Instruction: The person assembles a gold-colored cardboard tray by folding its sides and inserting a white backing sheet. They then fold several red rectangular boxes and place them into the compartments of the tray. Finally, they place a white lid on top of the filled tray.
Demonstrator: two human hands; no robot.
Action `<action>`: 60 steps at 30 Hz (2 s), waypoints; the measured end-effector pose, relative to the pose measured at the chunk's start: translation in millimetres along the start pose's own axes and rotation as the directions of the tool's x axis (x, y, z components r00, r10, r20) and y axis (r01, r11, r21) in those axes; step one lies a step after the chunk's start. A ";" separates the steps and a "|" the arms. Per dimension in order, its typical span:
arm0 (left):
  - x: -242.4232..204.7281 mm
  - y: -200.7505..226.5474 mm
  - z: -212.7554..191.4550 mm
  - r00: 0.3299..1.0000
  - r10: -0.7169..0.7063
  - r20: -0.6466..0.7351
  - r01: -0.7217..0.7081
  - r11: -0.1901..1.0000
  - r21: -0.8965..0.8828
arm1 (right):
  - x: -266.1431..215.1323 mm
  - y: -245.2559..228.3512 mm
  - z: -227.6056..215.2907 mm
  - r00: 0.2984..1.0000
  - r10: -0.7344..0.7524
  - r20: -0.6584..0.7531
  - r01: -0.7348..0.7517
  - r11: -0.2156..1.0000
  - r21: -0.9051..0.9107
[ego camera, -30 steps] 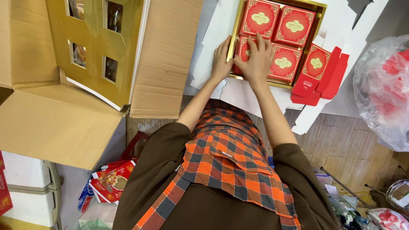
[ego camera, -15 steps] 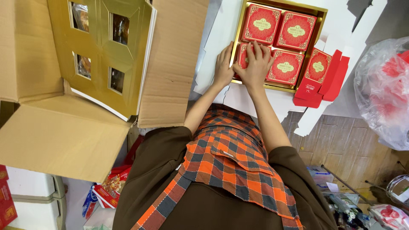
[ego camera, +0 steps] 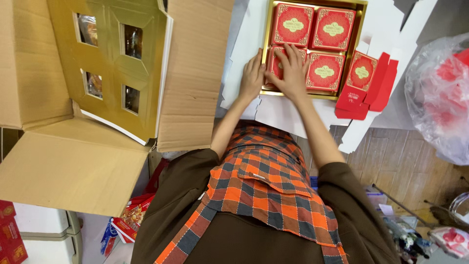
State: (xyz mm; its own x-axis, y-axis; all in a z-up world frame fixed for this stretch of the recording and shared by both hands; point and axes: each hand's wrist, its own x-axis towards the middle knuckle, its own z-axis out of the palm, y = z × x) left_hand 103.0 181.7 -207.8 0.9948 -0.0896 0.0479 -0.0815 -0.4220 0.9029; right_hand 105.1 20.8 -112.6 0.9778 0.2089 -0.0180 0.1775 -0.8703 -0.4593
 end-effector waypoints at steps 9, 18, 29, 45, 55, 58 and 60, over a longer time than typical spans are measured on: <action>-11.5 63.4 -63.1 0.899 0.333 0.286 -0.390 0.904 0.174 | -10.8 53.8 -68.6 0.907 -0.318 0.277 0.361 0.925 -0.119; -8.3 40.2 -32.0 0.910 0.382 0.161 -0.415 0.848 0.330 | -11.2 79.2 -42.4 0.875 -0.446 0.190 0.484 0.823 -0.297; -15.9 65.7 -36.2 0.894 0.403 0.196 -0.448 0.789 0.420 | -7.3 83.4 -32.3 0.889 -0.344 0.303 0.412 0.890 -0.198; 16.5 65.9 18.1 0.947 -0.301 -0.110 0.275 0.940 -0.204 | -76.5 143.7 -64.7 0.833 0.551 -0.056 -0.409 0.680 0.608; -40.2 192.7 -9.3 0.942 -0.058 -0.330 0.025 0.994 -0.102 | -107.0 204.6 -56.8 0.935 0.318 -0.159 0.036 0.361 0.932; -84.2 217.4 -26.0 0.921 0.065 -0.384 -0.114 0.988 -0.107 | -117.0 199.3 -86.3 0.961 0.164 -0.223 0.168 0.296 0.941; -117.8 231.3 -42.6 0.903 0.029 -0.429 -0.124 0.973 -0.195 | -115.3 188.3 -112.1 0.984 0.039 -0.174 0.162 0.204 0.965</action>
State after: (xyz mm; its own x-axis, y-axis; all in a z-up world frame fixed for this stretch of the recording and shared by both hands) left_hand -30.4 133.0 13.6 0.9218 0.2938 0.2529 -0.1909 -0.2235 0.9558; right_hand 38.3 -217.2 -97.4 0.9885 0.0938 0.1186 0.0872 0.2872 -0.9539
